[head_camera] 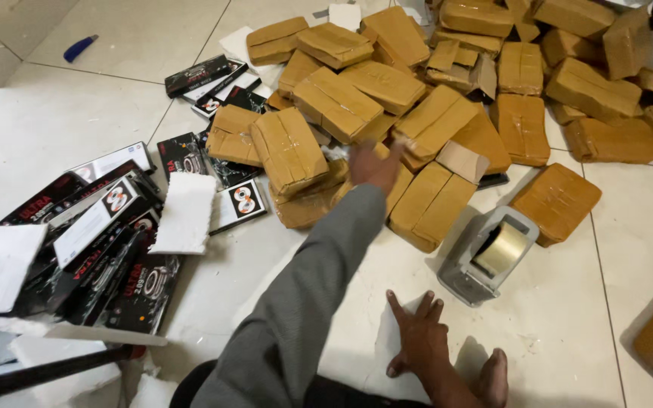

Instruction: The person places a smartwatch box into a cardboard shipping box, folds the flaps, and seals the package using a tape dispenser. They repeat this process for multiple items, stacking the sealed packages on the floor.

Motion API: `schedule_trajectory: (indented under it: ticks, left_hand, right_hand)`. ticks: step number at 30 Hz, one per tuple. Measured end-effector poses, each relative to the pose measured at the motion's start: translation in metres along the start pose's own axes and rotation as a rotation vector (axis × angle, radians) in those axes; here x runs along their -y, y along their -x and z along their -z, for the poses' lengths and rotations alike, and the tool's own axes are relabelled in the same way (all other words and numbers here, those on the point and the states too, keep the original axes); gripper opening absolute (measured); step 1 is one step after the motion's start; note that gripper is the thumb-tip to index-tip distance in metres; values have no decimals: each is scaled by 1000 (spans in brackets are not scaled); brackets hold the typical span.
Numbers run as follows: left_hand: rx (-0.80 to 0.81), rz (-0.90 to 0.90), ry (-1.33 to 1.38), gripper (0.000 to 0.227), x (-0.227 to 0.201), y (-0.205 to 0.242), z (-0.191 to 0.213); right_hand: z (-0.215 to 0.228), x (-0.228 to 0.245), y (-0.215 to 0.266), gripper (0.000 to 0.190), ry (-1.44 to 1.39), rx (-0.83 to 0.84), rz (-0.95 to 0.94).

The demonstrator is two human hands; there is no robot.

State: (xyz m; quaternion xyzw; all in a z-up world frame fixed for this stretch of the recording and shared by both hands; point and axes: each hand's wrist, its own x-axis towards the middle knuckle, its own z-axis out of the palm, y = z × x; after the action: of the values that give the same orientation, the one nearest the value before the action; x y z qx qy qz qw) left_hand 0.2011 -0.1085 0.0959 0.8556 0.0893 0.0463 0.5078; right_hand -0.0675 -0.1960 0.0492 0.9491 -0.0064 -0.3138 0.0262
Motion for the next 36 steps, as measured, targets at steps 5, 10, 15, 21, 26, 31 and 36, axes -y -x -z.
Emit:
schedule_trajectory:
  ticks: [5,10,15,21,26,31,36]
  left_hand:
    - [-231,168,288,77,90,-67,-20]
    - [-103,312,827,63,109,-140,-33]
    - [-32,348,899,38,103,-154,-28]
    - [171,222,955,26,71,-32,33]
    - [465,263,712,47,61,125,114]
    - [690,181,537,52,72,203,138]
    - [865,275,534,66,81,216,129]
  right_hand:
    - [-10,-2,-11,161,134,-4,25]
    - [-16,-3,-19,162,129,-2,58]
    - [-3,-5,-22,161,82,9,60]
    - [-14,-3,-25,151,61,96,19]
    - [-20,-26,-36,73,-187,-203,82]
    - [-14,-63,-8,83,-1897,-79,257]
    - [7,-46,29,77,-1707,-343,226]
